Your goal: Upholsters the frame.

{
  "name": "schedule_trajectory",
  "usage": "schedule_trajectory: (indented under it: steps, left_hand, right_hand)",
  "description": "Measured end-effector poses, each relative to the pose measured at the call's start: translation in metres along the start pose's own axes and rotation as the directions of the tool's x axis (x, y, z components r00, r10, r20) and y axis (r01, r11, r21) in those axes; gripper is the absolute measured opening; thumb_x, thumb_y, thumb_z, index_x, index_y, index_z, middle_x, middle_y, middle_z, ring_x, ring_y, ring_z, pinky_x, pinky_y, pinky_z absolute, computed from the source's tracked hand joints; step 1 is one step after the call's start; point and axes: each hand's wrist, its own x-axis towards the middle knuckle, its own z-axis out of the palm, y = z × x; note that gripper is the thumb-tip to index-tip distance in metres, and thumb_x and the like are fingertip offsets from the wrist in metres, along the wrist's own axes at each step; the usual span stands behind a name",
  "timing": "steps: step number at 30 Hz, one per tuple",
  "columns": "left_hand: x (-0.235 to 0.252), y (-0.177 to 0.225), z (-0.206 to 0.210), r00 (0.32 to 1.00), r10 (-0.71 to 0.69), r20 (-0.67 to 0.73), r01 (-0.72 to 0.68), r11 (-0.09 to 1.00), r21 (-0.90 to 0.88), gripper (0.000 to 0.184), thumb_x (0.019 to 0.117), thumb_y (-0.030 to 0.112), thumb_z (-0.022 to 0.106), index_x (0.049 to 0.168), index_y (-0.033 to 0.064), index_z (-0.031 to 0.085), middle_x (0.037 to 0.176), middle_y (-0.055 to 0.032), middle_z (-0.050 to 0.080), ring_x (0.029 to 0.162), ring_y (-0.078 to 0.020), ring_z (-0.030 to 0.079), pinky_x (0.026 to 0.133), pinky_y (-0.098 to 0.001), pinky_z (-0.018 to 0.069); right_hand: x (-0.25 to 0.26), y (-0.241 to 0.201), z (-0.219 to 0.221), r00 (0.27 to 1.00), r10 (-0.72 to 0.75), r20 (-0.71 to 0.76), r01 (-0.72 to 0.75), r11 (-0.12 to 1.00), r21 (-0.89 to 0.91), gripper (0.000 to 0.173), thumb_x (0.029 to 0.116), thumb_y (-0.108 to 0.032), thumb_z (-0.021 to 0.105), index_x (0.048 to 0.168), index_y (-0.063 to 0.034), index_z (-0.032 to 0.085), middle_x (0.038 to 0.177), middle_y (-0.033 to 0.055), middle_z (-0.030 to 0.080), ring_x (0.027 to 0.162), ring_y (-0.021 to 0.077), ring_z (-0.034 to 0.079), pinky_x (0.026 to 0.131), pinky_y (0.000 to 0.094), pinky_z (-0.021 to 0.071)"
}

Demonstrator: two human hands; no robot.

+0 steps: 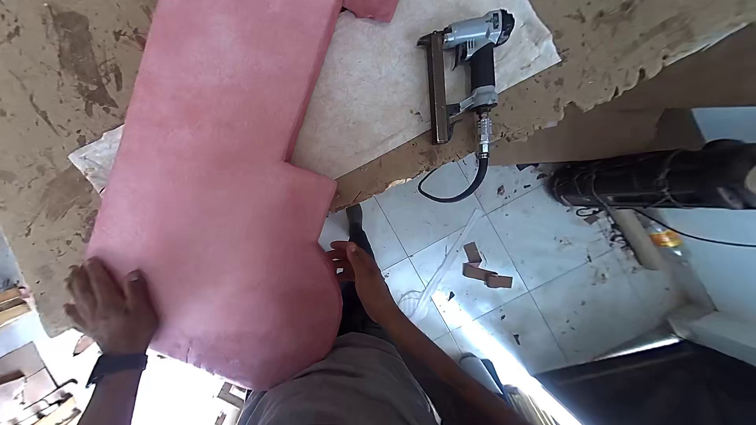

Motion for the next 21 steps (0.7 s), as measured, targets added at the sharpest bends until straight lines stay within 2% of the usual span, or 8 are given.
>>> schedule_trajectory:
  steps: [5,9,13,14,16,18,20,21]
  left_hand:
    - [-0.035,0.055,0.012,0.957,0.289,0.020,-0.289,0.957,-0.001,0.088,0.0982,0.067,0.035,0.165,0.0124,0.022,0.172,-0.0179,0.013,0.159,-0.0389,0.008,0.123,-0.0714,0.0074]
    - [-0.100,0.080,0.019,0.885,0.451,0.118,-0.452,0.892,-0.023,0.091,0.0954,0.071,0.039,0.165,0.0139,0.025,0.172,-0.0181,0.012,0.160,-0.0397,0.005,0.125,-0.0726,0.0055]
    - [-0.187,0.065,0.008,0.790,0.571,0.225,-0.508,0.814,-0.281,0.070,0.0959,0.062,0.052,0.155,0.0262,0.047,0.169,-0.0115,0.030,0.158,-0.0363,0.017,0.125,-0.0699,0.0121]
    - [-0.210,0.053,0.006,0.759,0.624,0.187,-0.516,0.752,-0.410,0.057,0.0971,0.055,0.057,0.147,0.0271,0.058,0.164,-0.0082,0.040,0.157,-0.0336,0.024,0.126,-0.0670,0.0153]
    - [-0.246,0.024,0.016,0.739,0.673,-0.042,-0.519,0.527,-0.673,0.025,0.1002,0.035,0.066,0.120,0.0237,0.076,0.142,-0.0005,0.064,0.147,-0.0256,0.044,0.126,-0.0580,0.0270]
    - [-0.260,-0.002,0.015,0.821,0.545,-0.167,-0.426,0.392,-0.815,0.019,0.1015,0.024,0.064,0.110,0.0170,0.080,0.125,-0.0006,0.074,0.131,-0.0218,0.061,0.119,-0.0499,0.0438]
    - [-0.266,-0.023,0.011,0.956,0.243,-0.166,-0.254,0.399,-0.881,0.022,0.1028,0.026,0.060,0.104,0.0136,0.078,0.115,-0.0053,0.076,0.114,-0.0230,0.070,0.102,-0.0458,0.0583]
    - [-0.265,-0.031,0.011,0.986,0.082,-0.148,-0.169,0.405,-0.898,0.025,0.1043,0.028,0.057,0.104,0.0123,0.077,0.113,-0.0073,0.076,0.108,-0.0248,0.072,0.096,-0.0462,0.0616]
  right_hand:
    - [-0.006,0.008,0.014,0.997,0.016,-0.074,-0.023,0.995,-0.097,0.057,0.1100,-0.053,0.030,0.133,-0.0142,0.065,0.122,0.0075,0.071,0.107,0.0232,0.071,0.091,0.0438,0.0601]
    - [-0.017,0.020,0.022,0.993,-0.033,-0.111,0.011,0.981,-0.193,0.063,0.1082,-0.059,0.026,0.134,-0.0180,0.066,0.123,0.0045,0.072,0.114,0.0198,0.067,0.097,0.0457,0.0575]
    - [-0.029,0.022,0.046,0.984,-0.052,-0.172,0.026,0.988,-0.151,0.067,0.1084,-0.059,0.025,0.138,-0.0103,0.059,0.123,0.0105,0.070,0.116,0.0208,0.066,0.099,0.0470,0.0568]
    - [-0.031,0.019,0.052,0.982,-0.040,-0.186,0.017,0.992,-0.125,0.067,0.1086,-0.059,0.024,0.140,-0.0095,0.058,0.124,0.0114,0.069,0.115,0.0213,0.067,0.098,0.0471,0.0573]
    - [-0.034,0.014,0.059,0.978,-0.041,-0.203,0.019,0.994,-0.108,0.067,0.1089,-0.058,0.024,0.140,-0.0085,0.056,0.123,0.0125,0.069,0.113,0.0223,0.068,0.095,0.0471,0.0586]
    - [-0.035,0.009,0.062,0.976,-0.071,-0.207,0.045,0.991,-0.127,0.065,0.1093,-0.057,0.025,0.140,-0.0089,0.056,0.122,0.0111,0.070,0.111,0.0214,0.068,0.093,0.0452,0.0592]
    - [-0.038,0.003,0.063,0.979,-0.097,-0.180,0.070,0.985,-0.155,0.063,0.1094,-0.056,0.026,0.143,-0.0114,0.055,0.125,0.0096,0.069,0.113,0.0203,0.068,0.095,0.0441,0.0588]
    - [-0.039,0.000,0.064,0.980,-0.102,-0.173,0.073,0.983,-0.166,0.062,0.1093,-0.057,0.027,0.144,-0.0128,0.054,0.126,0.0091,0.068,0.114,0.0200,0.067,0.095,0.0439,0.0585]
